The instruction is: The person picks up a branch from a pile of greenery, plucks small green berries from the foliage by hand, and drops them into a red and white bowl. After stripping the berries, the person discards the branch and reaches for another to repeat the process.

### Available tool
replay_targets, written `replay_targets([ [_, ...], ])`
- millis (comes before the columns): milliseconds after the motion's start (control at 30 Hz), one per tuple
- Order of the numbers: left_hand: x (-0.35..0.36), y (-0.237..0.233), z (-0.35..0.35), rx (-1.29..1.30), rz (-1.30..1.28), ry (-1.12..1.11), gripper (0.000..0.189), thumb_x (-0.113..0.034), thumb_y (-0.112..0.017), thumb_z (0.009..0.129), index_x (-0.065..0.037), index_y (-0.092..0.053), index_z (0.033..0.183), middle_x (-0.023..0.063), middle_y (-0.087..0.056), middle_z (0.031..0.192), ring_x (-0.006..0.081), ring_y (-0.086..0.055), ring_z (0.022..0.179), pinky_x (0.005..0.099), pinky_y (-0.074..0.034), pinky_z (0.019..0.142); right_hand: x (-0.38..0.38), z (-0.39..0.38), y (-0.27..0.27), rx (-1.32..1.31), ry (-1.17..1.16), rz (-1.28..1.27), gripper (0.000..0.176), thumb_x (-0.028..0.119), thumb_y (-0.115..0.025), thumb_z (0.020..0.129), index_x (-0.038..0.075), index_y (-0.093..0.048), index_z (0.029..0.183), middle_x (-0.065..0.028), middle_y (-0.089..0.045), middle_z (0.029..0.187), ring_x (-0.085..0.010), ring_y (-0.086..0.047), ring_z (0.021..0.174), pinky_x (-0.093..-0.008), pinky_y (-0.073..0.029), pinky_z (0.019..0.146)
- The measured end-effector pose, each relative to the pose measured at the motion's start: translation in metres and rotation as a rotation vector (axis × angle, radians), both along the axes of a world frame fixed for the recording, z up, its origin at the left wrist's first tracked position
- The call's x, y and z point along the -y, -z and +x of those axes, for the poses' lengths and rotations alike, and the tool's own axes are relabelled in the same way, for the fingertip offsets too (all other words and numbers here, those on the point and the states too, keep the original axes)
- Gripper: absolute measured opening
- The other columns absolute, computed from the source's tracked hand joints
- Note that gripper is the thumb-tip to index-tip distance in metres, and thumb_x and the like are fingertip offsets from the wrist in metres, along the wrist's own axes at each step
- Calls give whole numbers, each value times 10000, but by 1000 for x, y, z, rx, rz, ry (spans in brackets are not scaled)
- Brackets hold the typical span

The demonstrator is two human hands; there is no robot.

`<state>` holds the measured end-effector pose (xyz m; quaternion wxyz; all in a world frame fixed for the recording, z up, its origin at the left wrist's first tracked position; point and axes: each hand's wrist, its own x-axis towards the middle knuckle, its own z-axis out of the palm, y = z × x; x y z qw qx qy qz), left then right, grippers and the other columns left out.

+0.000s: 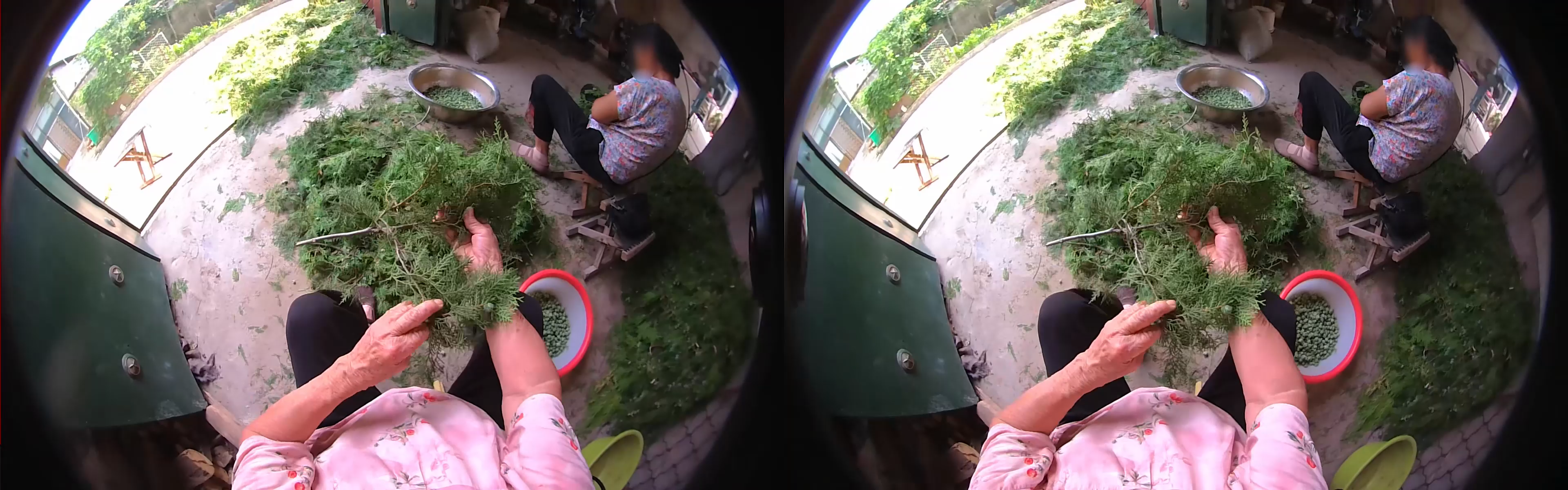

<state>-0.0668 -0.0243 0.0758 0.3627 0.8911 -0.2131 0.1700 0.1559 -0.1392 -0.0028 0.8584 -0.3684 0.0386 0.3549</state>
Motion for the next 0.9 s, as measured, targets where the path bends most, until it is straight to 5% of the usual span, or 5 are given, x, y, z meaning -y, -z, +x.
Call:
replay_targets([
  [167,1,-3,2,-156,109,42,200,116,-541,590,8,-558,758,162,-525,1200,281,-595,961,362,-489,763,20,8,-20,276,78,60,202,209,-514,905,60,-580,1025,-104,-648,969,-226,-640,846,-312,-517,605],
  [433,-40,7,100,75,-269,-625,184,-45,-633,771,-39,-637,955,92,-590,962,190,-591,781,264,-464,716,21,17,-13,277,73,-31,229,236,-546,888,61,-570,1034,-89,-647,973,-244,-644,856,-319,-524,663],
  [567,-72,19,147,-586,-963,-562,161,-157,-614,821,-30,-641,918,28,-590,936,128,-551,838,256,-431,743,9,22,-5,262,1,-130,243,259,-566,876,92,-572,1052,-64,-657,957,-206,-647,845,-297,-501,600],
  [667,-82,70,163,-259,-1131,-322,154,-179,-618,815,-65,-629,916,8,-597,864,109,-553,782,277,-447,747,3,25,7,311,-39,-121,291,267,-581,867,74,-567,1085,-63,-652,967,-207,-646,845,-312,-517,629],
  [900,-99,69,167,-548,-1380,-153,286,-194,-604,826,-16,-597,1049,83,-640,967,172,-601,883,298,-466,756,-16,37,13,147,-92,-194,213,195,-597,867,69,-579,1038,-50,-649,942,-178,-645,800,-308,-513,631],
])
